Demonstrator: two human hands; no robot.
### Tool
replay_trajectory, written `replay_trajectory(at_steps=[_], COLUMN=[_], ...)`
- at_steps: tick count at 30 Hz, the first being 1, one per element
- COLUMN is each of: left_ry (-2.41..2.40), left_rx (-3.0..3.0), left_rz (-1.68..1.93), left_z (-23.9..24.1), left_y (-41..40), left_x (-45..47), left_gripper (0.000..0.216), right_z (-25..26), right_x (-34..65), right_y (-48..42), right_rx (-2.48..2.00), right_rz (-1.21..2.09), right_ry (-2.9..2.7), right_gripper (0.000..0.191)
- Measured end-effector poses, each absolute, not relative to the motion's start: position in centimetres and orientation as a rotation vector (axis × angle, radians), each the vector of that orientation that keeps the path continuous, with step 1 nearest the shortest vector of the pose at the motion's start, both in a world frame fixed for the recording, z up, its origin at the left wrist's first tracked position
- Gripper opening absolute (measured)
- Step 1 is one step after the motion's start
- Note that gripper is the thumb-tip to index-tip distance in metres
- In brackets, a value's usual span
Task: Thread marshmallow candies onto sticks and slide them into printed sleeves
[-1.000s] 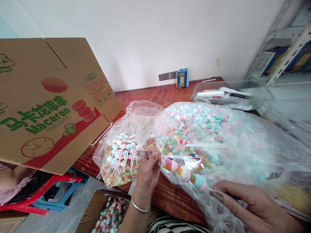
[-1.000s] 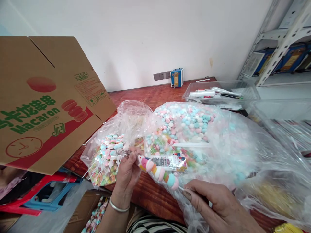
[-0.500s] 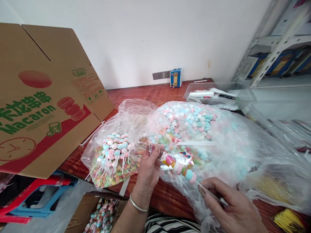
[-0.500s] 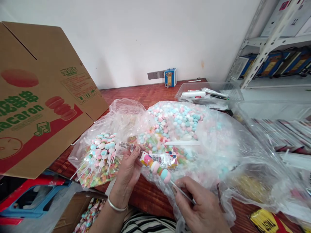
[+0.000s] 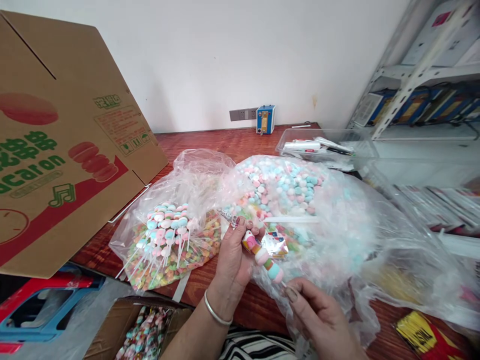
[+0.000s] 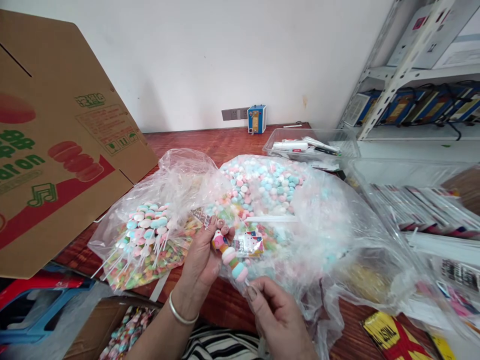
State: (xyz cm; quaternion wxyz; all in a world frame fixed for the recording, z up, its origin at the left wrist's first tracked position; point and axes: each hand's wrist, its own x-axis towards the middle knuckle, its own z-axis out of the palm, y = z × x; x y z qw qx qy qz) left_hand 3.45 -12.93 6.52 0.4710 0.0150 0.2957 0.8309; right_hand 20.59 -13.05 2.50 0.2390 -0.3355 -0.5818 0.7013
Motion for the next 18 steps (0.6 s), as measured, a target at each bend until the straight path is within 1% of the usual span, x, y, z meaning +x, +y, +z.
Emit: replay_trajectory(at_steps=[2,5,8,10,12,14,16,18], left_ry=[0.772,0.827,0.894,0.931,0.944,0.932,0.897,0.841], left_rx=[0.027,0.068,0.132,0.141,0.124,0.109,0.108,0.096], left_rz=[2.065,2.096,2.132,2.137,2.13,2.116,2.092,2.062], left_z=[6.39,6.2,6.07,6.03,6.02,6.0,5.91,5.76], left_y=[-12.72,-12.56,-12.53,-12.52,-12.51,-12.5,-12.5,-12.48], left_x=[3.57,3.76,3.94,4.04,4.14,4.19,4.2,4.19], left_gripper=[0.017,0.022,0.024,0.025,0.025,0.026,0.026,0.026], right_z=[2.48,2.22,1.76,1.56,1.53,1.68,1.93,2.17], right_x=[20.65,20.61,20.41,20.27,20.14,20.04,19.93,19.76], right_y=[-12.77,-12.57,-12.59,-12.66,-12.71,-12.71,-12.64,-12.56], right_rx=[-0.889,-0.799,-0.685,-0.646,-0.667,-0.751,-0.858,-0.929], right_rz=[1.547,1.075,0.698,0.542,0.529,0.693,1.007,1.417], right_ry=[-1.879,-2.066,-2.125,-2.153,-2.152,-2.123,-2.053,-1.894], right_gripper=[0.026,0.017,0.012,0.011,0.012,0.015,0.022,0.031])
